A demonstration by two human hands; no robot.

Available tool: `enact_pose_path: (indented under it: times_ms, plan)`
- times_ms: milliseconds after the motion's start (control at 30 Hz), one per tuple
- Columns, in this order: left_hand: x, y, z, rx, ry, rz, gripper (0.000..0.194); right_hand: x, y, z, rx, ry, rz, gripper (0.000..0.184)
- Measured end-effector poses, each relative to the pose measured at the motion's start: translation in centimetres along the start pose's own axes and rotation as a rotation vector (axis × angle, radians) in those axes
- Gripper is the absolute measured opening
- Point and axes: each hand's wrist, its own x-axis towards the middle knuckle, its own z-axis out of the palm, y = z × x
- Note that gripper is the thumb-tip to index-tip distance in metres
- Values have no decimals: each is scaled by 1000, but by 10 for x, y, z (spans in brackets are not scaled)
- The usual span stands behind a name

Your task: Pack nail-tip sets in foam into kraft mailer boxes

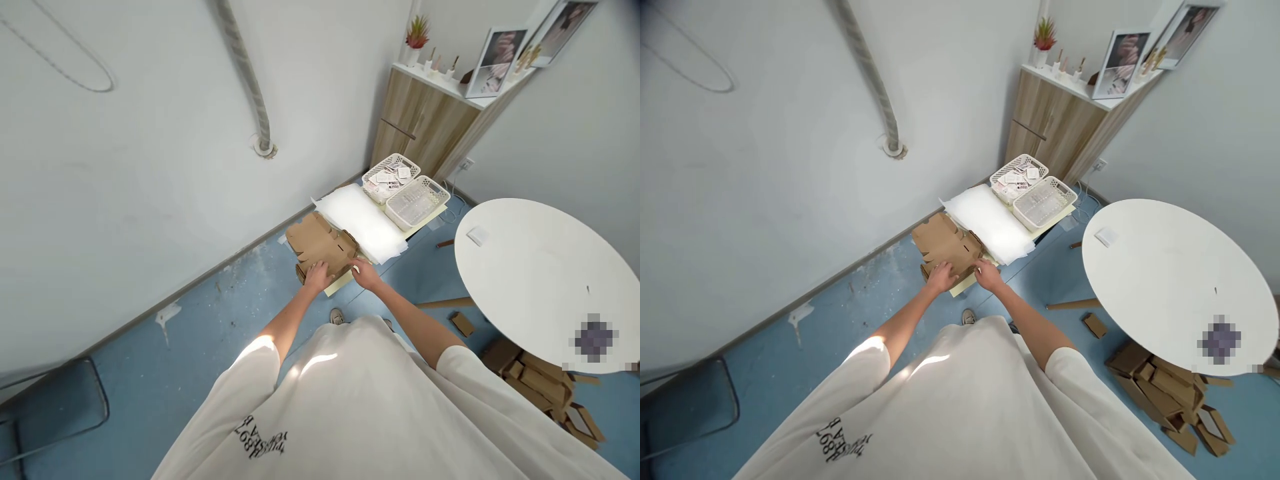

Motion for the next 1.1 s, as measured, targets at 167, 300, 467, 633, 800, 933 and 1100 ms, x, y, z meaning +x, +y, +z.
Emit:
enact_pose_path:
  times_ms: [167,300,467,633,800,933,1100]
  plan:
    - [-1,-14,4,-52,-31,-63,32,16,-6,6,-101,-53,-39,37]
    - [-2,-18,3,-55,-27,-32,43,25,-8,6,-129,-79,-58,38]
    - [-1,-21,0,-71,-46,-2,40,32,-11,8,-170,-92,-60,41]
    - [2,-31,-4,-119,-70,32,38,36,-14,11,-265,-113,-69,41]
    - [-2,-24,0,-13,-75,83,26,40,-16,17,-354,-114,-96,42]
    - [-8,-12,5,126,-32,71,29,46,-19,21,-434,-127,-99,42]
    - [-14,-7,-2,168,-8,66,25,50,-24,19,-511,-124,-99,41]
